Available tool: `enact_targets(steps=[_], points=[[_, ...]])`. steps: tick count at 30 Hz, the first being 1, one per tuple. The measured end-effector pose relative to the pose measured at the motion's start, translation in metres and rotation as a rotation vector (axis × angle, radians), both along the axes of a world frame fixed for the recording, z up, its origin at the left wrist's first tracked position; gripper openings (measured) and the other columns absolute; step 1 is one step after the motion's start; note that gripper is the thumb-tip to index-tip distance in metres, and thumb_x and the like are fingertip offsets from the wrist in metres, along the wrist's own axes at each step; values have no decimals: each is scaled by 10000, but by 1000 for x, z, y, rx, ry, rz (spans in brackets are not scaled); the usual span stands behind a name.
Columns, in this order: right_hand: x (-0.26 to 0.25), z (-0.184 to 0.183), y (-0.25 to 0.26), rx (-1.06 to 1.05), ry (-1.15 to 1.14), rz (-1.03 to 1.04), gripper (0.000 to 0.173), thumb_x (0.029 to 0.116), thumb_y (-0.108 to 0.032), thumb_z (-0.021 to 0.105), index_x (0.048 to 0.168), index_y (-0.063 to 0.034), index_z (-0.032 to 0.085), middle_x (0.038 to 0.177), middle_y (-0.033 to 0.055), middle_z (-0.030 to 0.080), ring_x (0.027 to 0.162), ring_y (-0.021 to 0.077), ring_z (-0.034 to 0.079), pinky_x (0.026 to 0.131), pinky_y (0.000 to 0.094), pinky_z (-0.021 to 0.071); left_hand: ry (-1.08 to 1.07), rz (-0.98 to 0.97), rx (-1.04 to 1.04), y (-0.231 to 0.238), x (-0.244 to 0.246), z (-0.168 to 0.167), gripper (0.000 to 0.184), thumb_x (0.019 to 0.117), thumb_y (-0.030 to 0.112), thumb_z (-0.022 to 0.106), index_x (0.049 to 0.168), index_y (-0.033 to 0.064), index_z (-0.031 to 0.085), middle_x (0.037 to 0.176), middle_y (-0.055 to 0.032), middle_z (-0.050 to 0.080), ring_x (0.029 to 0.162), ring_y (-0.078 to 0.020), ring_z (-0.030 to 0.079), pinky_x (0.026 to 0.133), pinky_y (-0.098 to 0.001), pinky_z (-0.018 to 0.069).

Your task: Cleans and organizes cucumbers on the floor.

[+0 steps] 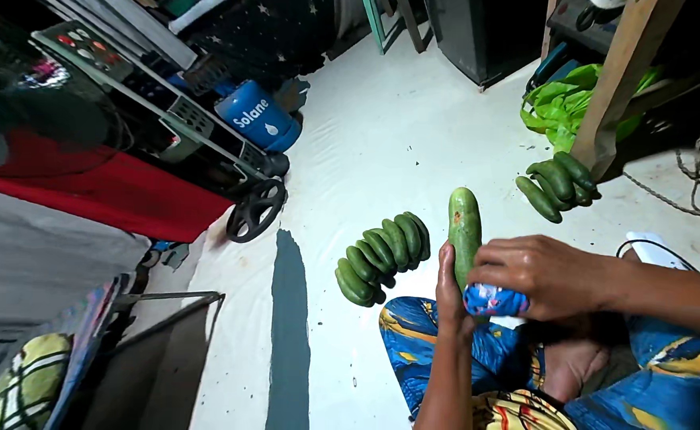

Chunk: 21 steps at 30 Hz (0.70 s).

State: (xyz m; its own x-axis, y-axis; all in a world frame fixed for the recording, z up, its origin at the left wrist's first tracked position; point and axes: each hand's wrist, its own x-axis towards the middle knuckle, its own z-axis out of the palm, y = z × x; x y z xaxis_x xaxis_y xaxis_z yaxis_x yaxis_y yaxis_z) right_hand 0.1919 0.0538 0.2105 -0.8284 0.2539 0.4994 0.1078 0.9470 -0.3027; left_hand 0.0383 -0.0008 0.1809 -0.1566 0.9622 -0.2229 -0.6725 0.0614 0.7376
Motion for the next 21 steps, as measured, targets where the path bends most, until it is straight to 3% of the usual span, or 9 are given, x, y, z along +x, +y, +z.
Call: enact_targets(steps=[2, 5, 8, 11, 15, 17, 19, 21], points=[[4, -1, 9, 14, 56, -121, 373, 727, -231, 785, 1057, -62, 746, 945, 95, 694, 823, 243, 690, 627, 373, 573, -9, -14, -41, -1, 0, 0, 366, 1108, 300, 247, 1181, 134, 565, 871, -16, 703, 767, -87, 703, 680, -254, 597], [9, -1, 17, 46, 94, -312, 420, 699, -215, 804, 1073, -35, 743, 962, 134, 689, 827, 298, 693, 622, 421, 576, 3, -27, -111, -1, 1, 2, 380, 1109, 323, 255, 1169, 120, 570, 818, -58, 689, 673, -133, 690, 582, -262, 583], [11, 0, 16, 88, 91, -362, 445, 674, -243, 804, 1063, -37, 739, 943, 129, 679, 802, 290, 680, 606, 401, 560, -40, -47, -119, -2, 2, 3, 403, 1104, 330, 256, 1125, 100, 587, 806, -79, 688, 662, -148, 692, 570, -271, 583], [7, 1, 6, 114, 48, -234, 378, 709, -242, 783, 1040, -63, 745, 933, 110, 679, 804, 268, 679, 600, 385, 559, -106, -33, -73, -2, 2, 3, 426, 1104, 313, 257, 1050, 111, 627, 824, -41, 711, 738, -111, 713, 662, -271, 606], [-5, 0, -14, 79, -36, 23, 360, 725, -217, 777, 1037, -50, 708, 933, 131, 680, 797, 296, 677, 603, 413, 549, -88, 10, -90, 1, 0, 4, 515, 1117, 364, 193, 1020, 101, 624, 792, -28, 705, 704, -83, 704, 625, -232, 589], [-9, 4, -22, -28, -110, 196, 426, 677, -208, 830, 1037, -23, 698, 921, 148, 664, 797, 322, 677, 600, 445, 549, -98, 5, -181, 7, -3, 4, 592, 1106, 435, 137, 1031, 66, 595, 794, -72, 687, 647, -126, 679, 556, -242, 556], [-8, 10, -26, -257, -220, 355, 441, 701, -221, 866, 1050, -5, 707, 958, 164, 672, 841, 332, 680, 660, 481, 546, -205, -3, -242, 11, -7, 1, 590, 1089, 471, 171, 1047, 64, 596, 833, -107, 674, 629, -173, 658, 509, -265, 523], [-5, 14, -22, -441, -238, 410, 414, 725, -202, 849, 1063, 0, 722, 975, 170, 686, 865, 321, 682, 711, 495, 550, -287, -17, -187, 12, -14, -5, 569, 1083, 466, 207, 1071, 59, 604, 875, -128, 675, 665, -207, 674, 532, -298, 551]])
